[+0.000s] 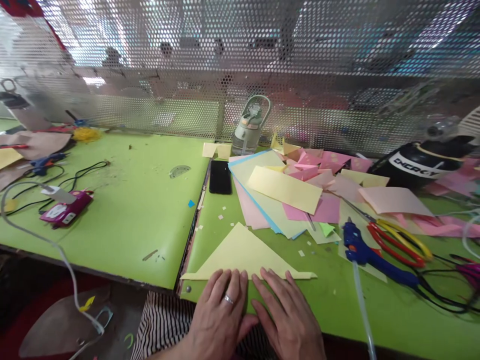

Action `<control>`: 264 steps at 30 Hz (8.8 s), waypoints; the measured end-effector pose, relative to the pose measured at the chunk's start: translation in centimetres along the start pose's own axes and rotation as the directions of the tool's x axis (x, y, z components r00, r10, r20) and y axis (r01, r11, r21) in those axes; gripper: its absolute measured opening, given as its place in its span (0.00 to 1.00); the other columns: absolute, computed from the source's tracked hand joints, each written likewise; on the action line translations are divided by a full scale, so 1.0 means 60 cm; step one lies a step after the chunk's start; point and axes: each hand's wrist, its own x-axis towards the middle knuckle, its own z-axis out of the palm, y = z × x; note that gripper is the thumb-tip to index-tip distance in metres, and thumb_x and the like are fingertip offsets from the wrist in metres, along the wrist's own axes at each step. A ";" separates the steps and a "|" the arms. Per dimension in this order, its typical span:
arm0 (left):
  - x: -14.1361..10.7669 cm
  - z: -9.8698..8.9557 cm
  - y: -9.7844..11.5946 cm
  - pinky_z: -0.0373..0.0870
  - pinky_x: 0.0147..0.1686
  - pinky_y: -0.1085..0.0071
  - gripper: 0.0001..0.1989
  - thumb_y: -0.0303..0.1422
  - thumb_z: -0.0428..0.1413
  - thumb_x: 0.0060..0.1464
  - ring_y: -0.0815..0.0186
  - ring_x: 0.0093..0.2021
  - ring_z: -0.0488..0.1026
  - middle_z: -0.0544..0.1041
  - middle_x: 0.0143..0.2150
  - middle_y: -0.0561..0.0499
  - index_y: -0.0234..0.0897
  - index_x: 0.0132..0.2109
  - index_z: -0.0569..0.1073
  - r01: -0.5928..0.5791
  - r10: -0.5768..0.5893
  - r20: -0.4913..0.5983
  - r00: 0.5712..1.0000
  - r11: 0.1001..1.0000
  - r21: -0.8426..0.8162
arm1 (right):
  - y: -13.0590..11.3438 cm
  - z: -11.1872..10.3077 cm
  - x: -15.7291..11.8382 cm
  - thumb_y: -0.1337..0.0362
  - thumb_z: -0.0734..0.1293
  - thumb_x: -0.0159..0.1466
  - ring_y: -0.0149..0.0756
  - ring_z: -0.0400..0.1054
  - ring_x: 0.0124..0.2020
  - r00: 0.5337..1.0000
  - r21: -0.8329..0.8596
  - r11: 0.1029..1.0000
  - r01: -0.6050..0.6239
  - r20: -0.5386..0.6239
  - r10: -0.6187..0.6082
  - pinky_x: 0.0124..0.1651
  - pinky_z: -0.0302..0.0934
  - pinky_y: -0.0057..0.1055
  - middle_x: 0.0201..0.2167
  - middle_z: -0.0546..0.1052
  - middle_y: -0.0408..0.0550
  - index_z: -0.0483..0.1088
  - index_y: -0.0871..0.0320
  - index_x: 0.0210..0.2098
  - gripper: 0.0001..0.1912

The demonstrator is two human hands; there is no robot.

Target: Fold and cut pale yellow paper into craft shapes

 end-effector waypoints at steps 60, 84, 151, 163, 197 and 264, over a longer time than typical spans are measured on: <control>-0.017 -0.036 -0.009 0.55 0.65 0.60 0.45 0.61 0.36 0.59 0.55 0.66 0.61 0.66 0.66 0.42 0.26 0.65 0.62 0.066 -0.088 0.167 0.982 0.989 0.135 | -0.006 0.001 0.015 0.64 0.63 0.68 0.48 0.72 0.49 0.999 0.029 0.999 0.014 0.034 -0.015 0.58 0.61 0.49 0.47 0.78 0.59 0.72 0.65 0.52 0.16; -0.083 -0.050 -0.067 0.51 0.67 0.56 0.42 0.52 0.50 0.61 0.50 0.62 0.67 0.68 0.63 0.35 0.23 0.70 0.52 0.046 -0.048 0.007 0.999 0.984 0.174 | 0.035 -0.051 -0.044 0.59 0.56 0.71 0.49 0.71 0.55 0.970 -0.239 0.952 -0.192 0.104 0.221 0.66 0.45 0.56 0.53 0.77 0.55 0.69 0.62 0.57 0.21; 0.054 -0.012 0.079 0.68 0.57 0.53 0.52 0.68 0.51 0.39 0.50 0.54 0.69 0.72 0.54 0.39 0.34 0.63 0.67 -0.144 0.143 0.185 0.972 0.989 -0.008 | 0.040 -0.097 -0.014 0.72 0.59 0.68 0.39 0.72 0.45 0.967 -0.058 0.984 -0.169 0.184 0.176 0.47 0.57 0.37 0.46 0.81 0.48 0.72 0.56 0.49 0.15; 0.039 0.001 0.068 0.61 0.62 0.58 0.39 0.57 0.46 0.60 0.53 0.59 0.65 0.70 0.59 0.39 0.26 0.64 0.64 -0.141 0.148 0.140 0.979 0.988 -0.057 | -0.022 -0.078 -0.040 0.65 0.59 0.70 0.38 0.74 0.50 0.949 -0.029 0.961 -0.277 0.148 0.278 0.55 0.50 0.42 0.52 0.78 0.55 0.62 0.61 0.61 0.21; -0.003 -0.040 -0.046 0.61 0.56 0.35 0.56 0.65 0.59 0.36 0.38 0.64 0.60 0.64 0.64 0.35 0.49 0.69 0.55 0.110 -0.143 0.335 0.931 0.987 0.115 | -0.012 -0.062 -0.027 0.55 0.61 0.69 0.48 0.73 0.42 0.973 -0.322 0.937 -0.134 0.136 0.186 0.58 0.50 0.54 0.46 0.79 0.58 0.67 0.62 0.60 0.24; 0.096 -0.079 -0.088 0.47 0.69 0.53 0.12 0.28 0.47 0.66 0.62 0.52 0.71 0.78 0.44 0.51 0.41 0.51 0.73 -0.171 0.156 -0.095 0.983 0.969 -0.176 | 0.143 -0.089 0.081 0.46 0.67 0.61 0.43 0.75 0.42 0.581 0.517 0.275 -0.811 0.766 0.274 0.43 0.70 0.40 0.44 0.78 0.52 0.61 0.55 0.62 0.35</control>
